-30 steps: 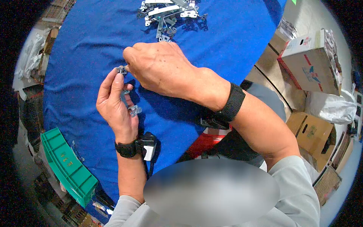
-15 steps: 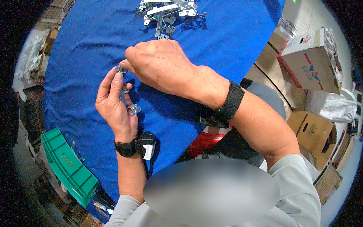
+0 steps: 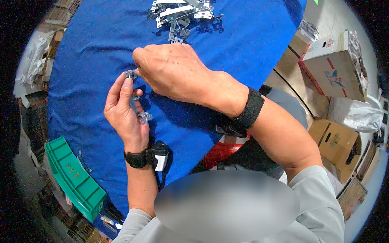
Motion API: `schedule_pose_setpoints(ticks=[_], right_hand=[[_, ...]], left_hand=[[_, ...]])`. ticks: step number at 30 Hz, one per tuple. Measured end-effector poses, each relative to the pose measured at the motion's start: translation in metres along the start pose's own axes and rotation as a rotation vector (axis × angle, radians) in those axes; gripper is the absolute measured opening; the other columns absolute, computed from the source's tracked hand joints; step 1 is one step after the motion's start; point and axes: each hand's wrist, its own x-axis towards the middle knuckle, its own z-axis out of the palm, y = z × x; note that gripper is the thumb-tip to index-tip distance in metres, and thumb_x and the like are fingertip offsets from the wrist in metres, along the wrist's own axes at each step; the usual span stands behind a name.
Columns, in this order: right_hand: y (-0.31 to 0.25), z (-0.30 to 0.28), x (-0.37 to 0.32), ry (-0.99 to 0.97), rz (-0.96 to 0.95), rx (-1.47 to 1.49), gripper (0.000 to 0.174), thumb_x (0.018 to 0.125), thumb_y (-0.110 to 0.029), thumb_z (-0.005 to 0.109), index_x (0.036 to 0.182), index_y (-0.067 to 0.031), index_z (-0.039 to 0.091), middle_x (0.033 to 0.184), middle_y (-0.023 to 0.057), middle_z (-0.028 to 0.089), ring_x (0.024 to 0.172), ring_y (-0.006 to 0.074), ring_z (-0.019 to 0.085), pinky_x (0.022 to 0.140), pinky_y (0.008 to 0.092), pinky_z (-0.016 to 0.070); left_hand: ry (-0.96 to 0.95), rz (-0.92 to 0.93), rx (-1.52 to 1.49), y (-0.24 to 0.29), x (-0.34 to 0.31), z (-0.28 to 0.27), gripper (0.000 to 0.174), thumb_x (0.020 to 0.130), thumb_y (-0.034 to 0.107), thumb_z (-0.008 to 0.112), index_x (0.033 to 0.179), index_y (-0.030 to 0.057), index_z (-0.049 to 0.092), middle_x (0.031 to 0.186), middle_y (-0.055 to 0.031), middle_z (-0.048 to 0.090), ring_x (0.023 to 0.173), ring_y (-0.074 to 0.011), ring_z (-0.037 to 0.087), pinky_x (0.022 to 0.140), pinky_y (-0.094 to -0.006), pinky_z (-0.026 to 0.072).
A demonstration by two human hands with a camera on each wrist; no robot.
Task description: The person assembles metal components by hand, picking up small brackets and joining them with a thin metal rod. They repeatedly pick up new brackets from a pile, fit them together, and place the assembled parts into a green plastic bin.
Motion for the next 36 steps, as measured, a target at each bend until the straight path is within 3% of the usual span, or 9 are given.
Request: schedule_pose_setpoints(ticks=[5, 8, 14, 21, 26, 30, 36], right_hand=[[0.0001, -0.0026, -0.0010, -0.131, 0.049, -0.103, 0.021, 0.090, -0.020, 0.061, 0.082, -0.0025, 0.054, 0.073, 0.0159, 0.064, 0.068, 0.0367, 0.065, 0.055, 0.0463, 0.0513], [-0.0012, -0.0022, -0.0020, -0.060, 0.045, 0.011, 0.021, 0.090, -0.021, 0.062, 0.083, -0.0025, 0.055, 0.071, 0.0152, 0.063, 0.068, 0.0364, 0.066, 0.055, 0.0467, 0.0514], [0.0018, -0.0031, -0.0013, -0.140, 0.020, -0.091, 0.020, 0.089, -0.020, 0.064, 0.088, -0.0024, 0.054, 0.074, 0.0167, 0.064, 0.071, 0.0372, 0.066, 0.058, 0.0467, 0.0519], [0.0004, -0.0022, -0.0006, -0.065, 0.018, -0.023, 0.024, 0.092, -0.024, 0.061, 0.084, -0.0027, 0.056, 0.074, 0.0160, 0.064, 0.071, 0.0356, 0.066, 0.057, 0.0451, 0.0524], [0.0005, -0.0033, -0.0013, -0.152, 0.046, -0.122, 0.022, 0.091, -0.023, 0.062, 0.084, -0.0033, 0.054, 0.075, 0.0159, 0.064, 0.072, 0.0351, 0.067, 0.056, 0.0452, 0.0525], [-0.0004, -0.0031, -0.0011, -0.029, 0.014, -0.024, 0.027, 0.094, -0.027, 0.059, 0.080, -0.0032, 0.056, 0.073, 0.0152, 0.065, 0.070, 0.0344, 0.067, 0.055, 0.0449, 0.0526], [0.0007, -0.0059, -0.0005, -0.227, 0.070, -0.158, 0.024, 0.092, -0.023, 0.060, 0.083, -0.0020, 0.054, 0.074, 0.0154, 0.065, 0.070, 0.0344, 0.067, 0.055, 0.0451, 0.0524]], left_hand=[[-0.017, 0.013, 0.000, -0.0005, 0.0000, 0.0014, 0.018, 0.091, 0.003, 0.067, 0.109, -0.0004, 0.069, 0.097, -0.0086, 0.072, 0.069, -0.0099, 0.065, 0.060, -0.0204, 0.0541], [-0.026, 0.013, -0.019, -0.0015, 0.0009, 0.0004, 0.019, 0.091, 0.003, 0.067, 0.109, -0.0007, 0.069, 0.097, -0.0090, 0.072, 0.070, -0.0099, 0.065, 0.061, -0.0208, 0.0548], [-0.034, 0.012, -0.003, -0.0005, -0.0002, 0.0002, 0.019, 0.091, 0.003, 0.067, 0.110, -0.0011, 0.068, 0.098, -0.0095, 0.072, 0.070, -0.0100, 0.065, 0.060, -0.0202, 0.0546], [-0.013, 0.008, -0.026, 0.0014, -0.0009, 0.0017, 0.019, 0.089, 0.000, 0.068, 0.107, -0.0032, 0.070, 0.096, -0.0105, 0.072, 0.071, -0.0099, 0.065, 0.061, -0.0211, 0.0529], [-0.016, 0.019, -0.049, -0.0012, 0.0000, 0.0021, 0.019, 0.089, 0.000, 0.068, 0.107, -0.0034, 0.070, 0.096, -0.0108, 0.072, 0.071, -0.0102, 0.065, 0.060, -0.0213, 0.0531], [-0.029, 0.009, 0.005, -0.0009, 0.0004, -0.0008, 0.019, 0.091, 0.002, 0.066, 0.109, -0.0016, 0.068, 0.099, -0.0099, 0.071, 0.071, -0.0110, 0.065, 0.063, -0.0219, 0.0562], [-0.041, 0.011, -0.046, -0.0012, -0.0001, 0.0003, 0.019, 0.089, 0.000, 0.068, 0.108, -0.0031, 0.070, 0.096, -0.0109, 0.072, 0.072, -0.0102, 0.065, 0.061, -0.0217, 0.0533]])
